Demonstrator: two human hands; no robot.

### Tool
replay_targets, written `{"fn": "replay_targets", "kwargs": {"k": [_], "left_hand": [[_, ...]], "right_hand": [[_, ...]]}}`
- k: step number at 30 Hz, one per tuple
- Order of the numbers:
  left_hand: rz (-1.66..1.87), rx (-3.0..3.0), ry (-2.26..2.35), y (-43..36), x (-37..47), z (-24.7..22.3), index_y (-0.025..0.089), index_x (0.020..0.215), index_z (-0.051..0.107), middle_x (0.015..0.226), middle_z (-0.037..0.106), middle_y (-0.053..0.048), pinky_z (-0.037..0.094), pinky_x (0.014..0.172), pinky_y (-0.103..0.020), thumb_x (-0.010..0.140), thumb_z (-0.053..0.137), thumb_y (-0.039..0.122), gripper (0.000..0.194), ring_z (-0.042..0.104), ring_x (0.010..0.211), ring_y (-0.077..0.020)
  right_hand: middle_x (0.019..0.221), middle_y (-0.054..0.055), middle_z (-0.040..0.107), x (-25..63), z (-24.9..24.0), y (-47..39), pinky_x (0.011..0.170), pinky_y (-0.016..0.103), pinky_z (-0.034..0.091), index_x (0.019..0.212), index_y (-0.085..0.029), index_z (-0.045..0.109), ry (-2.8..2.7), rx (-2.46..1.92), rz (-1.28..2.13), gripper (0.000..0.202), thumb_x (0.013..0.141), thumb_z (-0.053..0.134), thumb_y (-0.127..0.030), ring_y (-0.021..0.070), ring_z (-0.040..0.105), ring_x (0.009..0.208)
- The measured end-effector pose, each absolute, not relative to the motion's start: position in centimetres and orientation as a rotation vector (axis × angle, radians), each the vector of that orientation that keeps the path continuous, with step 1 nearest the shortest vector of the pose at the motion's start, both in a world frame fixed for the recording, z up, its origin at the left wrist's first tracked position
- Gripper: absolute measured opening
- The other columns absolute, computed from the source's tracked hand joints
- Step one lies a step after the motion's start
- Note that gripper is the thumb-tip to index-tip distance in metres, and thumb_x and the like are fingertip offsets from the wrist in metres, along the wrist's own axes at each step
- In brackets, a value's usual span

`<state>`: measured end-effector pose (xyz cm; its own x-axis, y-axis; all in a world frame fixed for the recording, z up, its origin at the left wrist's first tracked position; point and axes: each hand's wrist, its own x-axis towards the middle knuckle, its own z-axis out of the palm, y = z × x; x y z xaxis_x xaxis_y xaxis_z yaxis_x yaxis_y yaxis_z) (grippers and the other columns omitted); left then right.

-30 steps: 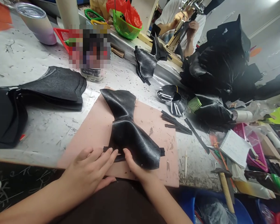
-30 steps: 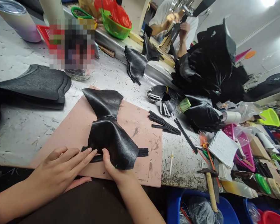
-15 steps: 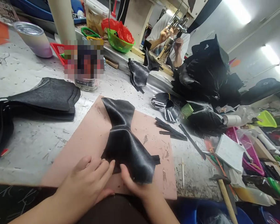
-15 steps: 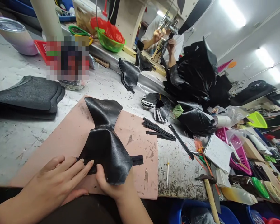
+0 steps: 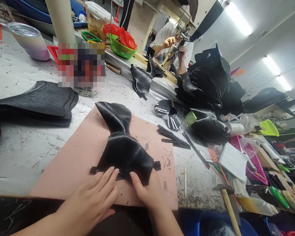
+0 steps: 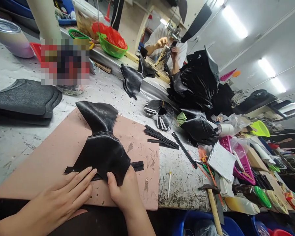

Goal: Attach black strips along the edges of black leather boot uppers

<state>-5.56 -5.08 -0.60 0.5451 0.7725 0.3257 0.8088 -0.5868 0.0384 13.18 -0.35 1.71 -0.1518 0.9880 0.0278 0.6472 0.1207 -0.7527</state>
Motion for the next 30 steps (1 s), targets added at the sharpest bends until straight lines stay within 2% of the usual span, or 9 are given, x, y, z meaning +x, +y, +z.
{"fn": "replay_targets", "kwargs": {"k": [5,9,12,15,20,25,30], "left_hand": [[-0.566,-2.617,-1.356,-4.9,-5.5,-0.5,0.02,0.08,0.065,0.112,0.065,-0.009,0.029,0.091,-0.039,0.088,0.043,0.05,0.038,0.058,0.103,-0.0232],[-0.61,-2.606,-1.413,-4.6,-5.5,-0.3,0.021,0.078,0.066,0.113,0.064,-0.008,0.029,0.088,-0.039,0.094,0.027,0.047,0.05,0.058,0.104,-0.0213],[-0.586,-2.587,-1.377,-4.6,-5.4,-0.4,0.02,0.078,0.065,0.114,0.064,-0.009,0.029,0.09,-0.038,0.092,0.035,0.048,0.043,0.057,0.105,-0.0213],[-0.46,-2.618,-1.321,-4.9,-5.5,-0.5,0.021,0.087,0.065,0.118,0.061,-0.01,0.028,0.093,-0.037,0.087,0.045,0.049,0.035,0.055,0.109,-0.0223],[-0.31,-2.689,-1.243,-5.0,-6.1,-0.2,0.022,0.097,0.062,0.13,0.052,-0.008,0.029,0.092,-0.036,0.084,0.046,0.057,0.04,0.047,0.117,-0.0226],[-0.252,-2.711,-1.245,-4.5,-5.9,0.2,0.023,0.096,0.062,0.127,0.055,-0.006,0.032,0.089,-0.035,0.079,0.054,0.057,0.039,0.05,0.112,-0.0221],[-0.306,-2.691,-1.261,-4.5,-5.8,0.2,0.022,0.094,0.063,0.127,0.055,-0.008,0.032,0.089,-0.038,0.074,0.063,0.055,0.039,0.051,0.111,-0.0245]], "right_hand": [[0.107,0.013,0.064,13.1,3.2,-0.4,0.089,0.037,0.049,0.115,-0.016,0.059,-2.068,-1.562,0.788,0.036,0.084,0.047,-0.029,0.0258,0.06,0.103],[0.095,0.013,0.067,13.0,4.2,0.2,0.08,0.035,0.051,0.103,-0.015,0.064,-2.161,-1.642,0.748,0.03,0.085,0.046,-0.03,0.0267,0.064,0.091],[0.088,0.013,0.068,13.1,4.3,0.9,0.072,0.034,0.051,0.097,-0.013,0.065,-2.201,-1.743,0.795,0.029,0.086,0.046,-0.032,0.0268,0.065,0.083],[0.084,0.013,0.068,13.1,4.4,1.2,0.068,0.031,0.05,0.093,-0.012,0.066,-2.252,-1.811,0.804,0.029,0.087,0.046,-0.032,0.0259,0.065,0.079],[0.079,0.012,0.069,12.9,4.3,1.3,0.064,0.028,0.048,0.085,-0.013,0.067,-2.313,-1.804,0.701,0.026,0.087,0.047,-0.03,0.024,0.066,0.074],[0.076,0.011,0.069,12.6,3.8,1.6,0.06,0.027,0.046,0.081,-0.014,0.067,-2.342,-1.859,0.594,0.027,0.088,0.045,-0.029,0.0229,0.066,0.069],[0.078,0.012,0.069,12.3,3.6,1.8,0.06,0.029,0.045,0.083,-0.013,0.067,-2.371,-1.9,0.496,0.03,0.088,0.044,-0.031,0.0244,0.065,0.07]]}}
